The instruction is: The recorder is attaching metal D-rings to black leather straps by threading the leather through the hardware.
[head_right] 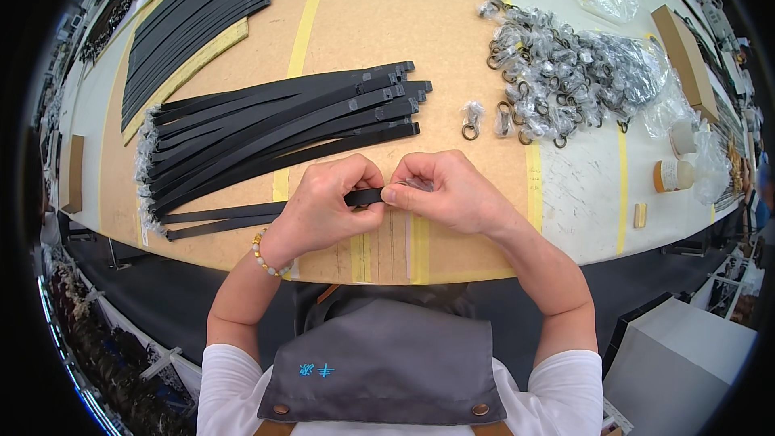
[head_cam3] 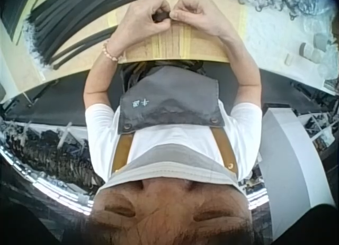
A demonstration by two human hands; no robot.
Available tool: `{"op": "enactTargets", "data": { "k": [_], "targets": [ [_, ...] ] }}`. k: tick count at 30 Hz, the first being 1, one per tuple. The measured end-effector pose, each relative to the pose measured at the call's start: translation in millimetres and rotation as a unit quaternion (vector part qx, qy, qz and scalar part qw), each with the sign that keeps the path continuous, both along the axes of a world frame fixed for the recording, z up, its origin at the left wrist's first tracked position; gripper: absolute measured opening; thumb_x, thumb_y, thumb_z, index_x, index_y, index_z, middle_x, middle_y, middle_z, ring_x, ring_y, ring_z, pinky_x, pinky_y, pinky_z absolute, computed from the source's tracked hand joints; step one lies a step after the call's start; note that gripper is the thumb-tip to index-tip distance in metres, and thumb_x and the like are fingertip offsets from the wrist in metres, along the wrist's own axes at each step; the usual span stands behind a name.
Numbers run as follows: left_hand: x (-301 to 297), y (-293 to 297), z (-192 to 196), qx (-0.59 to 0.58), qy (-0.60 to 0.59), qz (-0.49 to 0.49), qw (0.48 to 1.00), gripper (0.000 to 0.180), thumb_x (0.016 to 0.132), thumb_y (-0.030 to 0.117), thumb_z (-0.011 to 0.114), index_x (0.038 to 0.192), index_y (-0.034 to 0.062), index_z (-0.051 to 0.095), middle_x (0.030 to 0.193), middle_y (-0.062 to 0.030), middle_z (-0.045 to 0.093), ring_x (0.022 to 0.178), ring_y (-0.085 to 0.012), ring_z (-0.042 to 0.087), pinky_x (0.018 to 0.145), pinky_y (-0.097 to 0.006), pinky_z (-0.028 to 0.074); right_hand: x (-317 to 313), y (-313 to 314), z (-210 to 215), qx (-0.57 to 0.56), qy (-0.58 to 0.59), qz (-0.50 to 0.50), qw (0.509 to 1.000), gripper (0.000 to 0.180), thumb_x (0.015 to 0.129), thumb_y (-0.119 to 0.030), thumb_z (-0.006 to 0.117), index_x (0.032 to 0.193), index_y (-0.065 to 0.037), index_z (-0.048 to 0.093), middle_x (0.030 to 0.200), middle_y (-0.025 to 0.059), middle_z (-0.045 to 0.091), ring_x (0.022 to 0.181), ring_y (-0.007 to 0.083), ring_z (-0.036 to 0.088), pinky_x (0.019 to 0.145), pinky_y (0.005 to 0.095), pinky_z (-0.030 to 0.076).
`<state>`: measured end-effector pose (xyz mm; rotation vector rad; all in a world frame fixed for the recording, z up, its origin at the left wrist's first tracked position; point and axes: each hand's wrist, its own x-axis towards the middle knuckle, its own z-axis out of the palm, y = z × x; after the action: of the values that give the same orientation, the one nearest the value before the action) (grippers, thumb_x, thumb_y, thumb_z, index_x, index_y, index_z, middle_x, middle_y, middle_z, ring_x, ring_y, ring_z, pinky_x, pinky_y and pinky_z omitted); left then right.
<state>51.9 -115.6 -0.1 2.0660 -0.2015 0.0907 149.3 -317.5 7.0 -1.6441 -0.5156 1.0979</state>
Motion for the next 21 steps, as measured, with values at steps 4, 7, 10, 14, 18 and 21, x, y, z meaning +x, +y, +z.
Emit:
{"op": "enactTargets", "data": {
  "k": [4,7,10,14,18,21],
  "targets": [
    [0.7,-1.2,-0.2,-0.001,-0.009,0.0,1.0,0.018,0.075,0.0,0.076,0.087,-0.0001,0.062,0.073,-0.0083,0.066,0.066,-0.0151,0.067,0.062,-0.027,0.056,-4.4,0.7,-5.5,0.025,-0.036,-0.011,0.999,0.024,0.093,-0.024,0.074,0.092,0.0,0.07,0.076,-0.0019,0.064,0.071,0.004,0.052,0.061,0.0242,0.043],
    [-0.1,-0.5,-0.5,0.0,-0.006,-0.007,1.0,0.019,0.075,-0.001,0.075,0.089,-0.0001,0.062,0.074,-0.0083,0.066,0.066,-0.0147,0.067,0.062,-0.027,0.055,-6.9,3.4,-4.3,0.019,-0.072,-0.007,0.997,0.023,0.092,-0.023,0.071,0.092,0.0,0.069,0.073,-0.0006,0.063,0.07,0.0041,0.051,0.06,0.0251,0.042],
    [-0.7,-1.5,1.4,-0.014,0.002,-0.016,1.0,0.023,0.075,-0.001,0.075,0.095,-0.0002,0.063,0.078,-0.0076,0.068,0.069,-0.0126,0.067,0.064,-0.025,0.054,-8.9,3.9,-2.3,0.003,-0.098,-0.004,0.995,0.022,0.09,-0.021,0.069,0.092,0.001,0.068,0.071,0.0016,0.061,0.068,0.0052,0.049,0.059,0.0261,0.041],
    [-1.2,-1.2,9.9,-0.05,0.062,-0.028,0.996,0.034,0.075,-0.003,0.073,0.107,-0.0002,0.063,0.086,-0.0047,0.069,0.074,-0.0074,0.064,0.067,-0.023,0.051,-13.4,6.9,-5.4,0.028,-0.124,-0.003,0.992,0.022,0.087,-0.02,0.066,0.091,0.002,0.067,0.07,0.0031,0.059,0.068,0.006,0.048,0.059,0.0266,0.041],
    [-2.0,0.8,11.4,-0.056,0.048,-0.054,0.996,0.037,0.076,-0.005,0.069,0.112,-0.0013,0.06,0.088,-0.003,0.067,0.073,-0.0047,0.058,0.066,-0.021,0.049,-16.1,8.4,-4.8,0.043,-0.104,-0.023,0.993,0.02,0.086,-0.019,0.068,0.09,0.001,0.066,0.072,0.0028,0.059,0.071,0.0053,0.05,0.06,0.0258,0.041],
    [-0.9,2.2,10.8,-0.128,0.028,-0.065,0.989,0.039,0.077,-0.007,0.065,0.115,-0.0035,0.058,0.087,-0.0029,0.064,0.073,-0.003,0.053,0.064,-0.02,0.046,-11.4,4.2,-10.3,0.091,-0.019,-0.019,0.995,0.022,0.091,-0.022,0.072,0.093,-0.001,0.067,0.078,-0.0003,0.063,0.074,0.0035,0.052,0.064,0.0239,0.042]
  ]
}}
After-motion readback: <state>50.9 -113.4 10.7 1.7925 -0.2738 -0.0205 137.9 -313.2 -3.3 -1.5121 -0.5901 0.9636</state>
